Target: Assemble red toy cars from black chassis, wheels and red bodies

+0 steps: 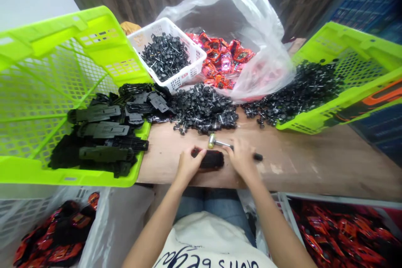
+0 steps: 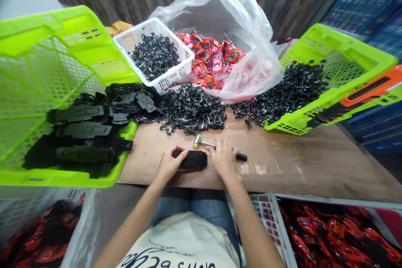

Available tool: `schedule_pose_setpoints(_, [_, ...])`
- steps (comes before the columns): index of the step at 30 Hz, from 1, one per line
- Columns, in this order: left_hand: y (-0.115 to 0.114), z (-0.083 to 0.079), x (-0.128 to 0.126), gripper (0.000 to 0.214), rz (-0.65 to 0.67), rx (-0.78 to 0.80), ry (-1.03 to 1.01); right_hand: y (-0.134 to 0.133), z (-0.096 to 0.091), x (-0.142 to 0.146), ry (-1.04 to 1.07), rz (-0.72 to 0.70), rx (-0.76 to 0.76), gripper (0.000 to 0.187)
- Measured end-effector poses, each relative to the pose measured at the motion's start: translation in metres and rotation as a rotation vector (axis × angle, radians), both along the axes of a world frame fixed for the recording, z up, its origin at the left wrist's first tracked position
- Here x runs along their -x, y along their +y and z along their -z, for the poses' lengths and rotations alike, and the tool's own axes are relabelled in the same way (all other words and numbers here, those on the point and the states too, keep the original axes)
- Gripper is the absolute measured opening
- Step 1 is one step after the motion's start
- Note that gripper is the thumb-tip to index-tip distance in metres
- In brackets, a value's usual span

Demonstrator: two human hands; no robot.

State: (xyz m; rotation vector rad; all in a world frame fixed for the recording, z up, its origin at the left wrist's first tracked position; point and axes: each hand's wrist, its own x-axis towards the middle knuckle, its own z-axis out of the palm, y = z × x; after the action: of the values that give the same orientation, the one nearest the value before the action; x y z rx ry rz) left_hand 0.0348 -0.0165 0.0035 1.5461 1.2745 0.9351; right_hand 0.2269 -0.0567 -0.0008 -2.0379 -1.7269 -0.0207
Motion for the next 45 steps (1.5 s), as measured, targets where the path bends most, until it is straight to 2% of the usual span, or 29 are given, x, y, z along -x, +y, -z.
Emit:
schedule_pose_setpoints(3, [0.012, 0.004, 0.007, 0.021, -0.003, 0.004, 0.062, -0.021, -0.004, -0.037, -0.192, 0.039, 0.100, 0.034])
schedule_pose_setpoints(5, [0.016, 0.007, 0.009, 0.021, 0.018, 0.048, 0.073, -0.043, -0.006, -0.047, -0.147, 0.008, 0.208, 0.028])
schedule_pose_setpoints(7, [0.018, 0.010, 0.009, 0.020, 0.015, 0.070, 0.082, -0.068, -0.008, -0.043, 0.040, -0.008, 0.239, 0.029])
schedule_pose_setpoints(9, [0.018, 0.012, 0.008, 0.020, 0.006, 0.069, 0.083, -0.092, -0.009, -0.026, 0.257, -0.005, 0.204, 0.035])
schedule_pose_setpoints(12, [0.018, 0.014, 0.007, 0.020, -0.001, 0.065, 0.080, -0.118, -0.005, 0.002, 0.334, 0.005, 0.250, 0.042])
schedule_pose_setpoints(14, [0.019, 0.015, 0.007, 0.020, 0.006, 0.070, 0.079, -0.125, -0.001, 0.013, 0.268, -0.002, 0.323, 0.042])
schedule_pose_setpoints(17, [0.023, 0.014, 0.010, 0.019, 0.024, 0.064, 0.103, -0.126, 0.003, 0.013, 0.180, 0.012, 0.368, 0.041])
schedule_pose_setpoints(19, [0.025, 0.006, 0.012, 0.026, 0.023, 0.007, 0.106, -0.120, 0.003, 0.005, 0.110, 0.016, 0.412, 0.041])
schedule_pose_setpoints(21, [0.025, -0.008, 0.013, 0.042, 0.030, -0.115, 0.072, -0.107, -0.001, -0.005, 0.038, 0.053, 0.429, 0.039])
schedule_pose_setpoints(23, [0.021, -0.026, 0.010, 0.056, 0.085, -0.274, 0.055, -0.086, -0.010, -0.010, 0.024, 0.087, 0.322, 0.032])
schedule_pose_setpoints(24, [0.017, -0.036, 0.008, 0.058, 0.142, -0.355, 0.072, -0.074, -0.017, -0.010, 0.064, 0.059, 0.228, 0.029])
schedule_pose_setpoints(26, [0.008, -0.053, 0.001, 0.054, 0.291, -0.502, 0.128, -0.050, -0.031, -0.004, 0.238, -0.120, 0.035, 0.039])
schedule_pose_setpoints(28, [-0.001, -0.063, -0.005, 0.049, 0.416, -0.598, 0.171, -0.032, -0.044, 0.005, 0.410, -0.335, -0.102, 0.045])
schedule_pose_setpoints(29, [-0.004, -0.065, -0.006, 0.047, 0.453, -0.616, 0.185, -0.025, -0.049, 0.009, 0.461, -0.403, -0.143, 0.041])
schedule_pose_setpoints(31, [-0.008, -0.064, -0.005, 0.043, 0.469, -0.615, 0.202, -0.018, -0.052, 0.017, 0.488, -0.448, -0.205, 0.029])
schedule_pose_setpoints(37, [-0.017, -0.049, -0.001, 0.041, 0.335, -0.625, 0.180, -0.020, -0.047, 0.036, 0.343, -0.436, -0.373, 0.021])
schedule_pose_setpoints(39, [-0.018, -0.051, -0.001, 0.040, 0.377, -0.619, 0.147, -0.025, -0.051, 0.035, 0.339, -0.452, -0.366, 0.022])
schedule_pose_setpoints(41, [-0.009, -0.054, 0.004, 0.042, 0.411, -0.567, 0.149, -0.033, -0.056, 0.022, 0.350, -0.416, -0.359, 0.023])
schedule_pose_setpoints(43, [0.014, -0.054, 0.016, 0.047, 0.268, -0.446, 0.212, -0.042, -0.053, -0.008, 0.312, -0.283, -0.408, 0.023])
schedule_pose_setpoints(45, [0.050, -0.049, 0.035, 0.045, -0.103, -0.254, 0.324, -0.050, -0.037, -0.051, 0.192, -0.103, -0.495, 0.021])
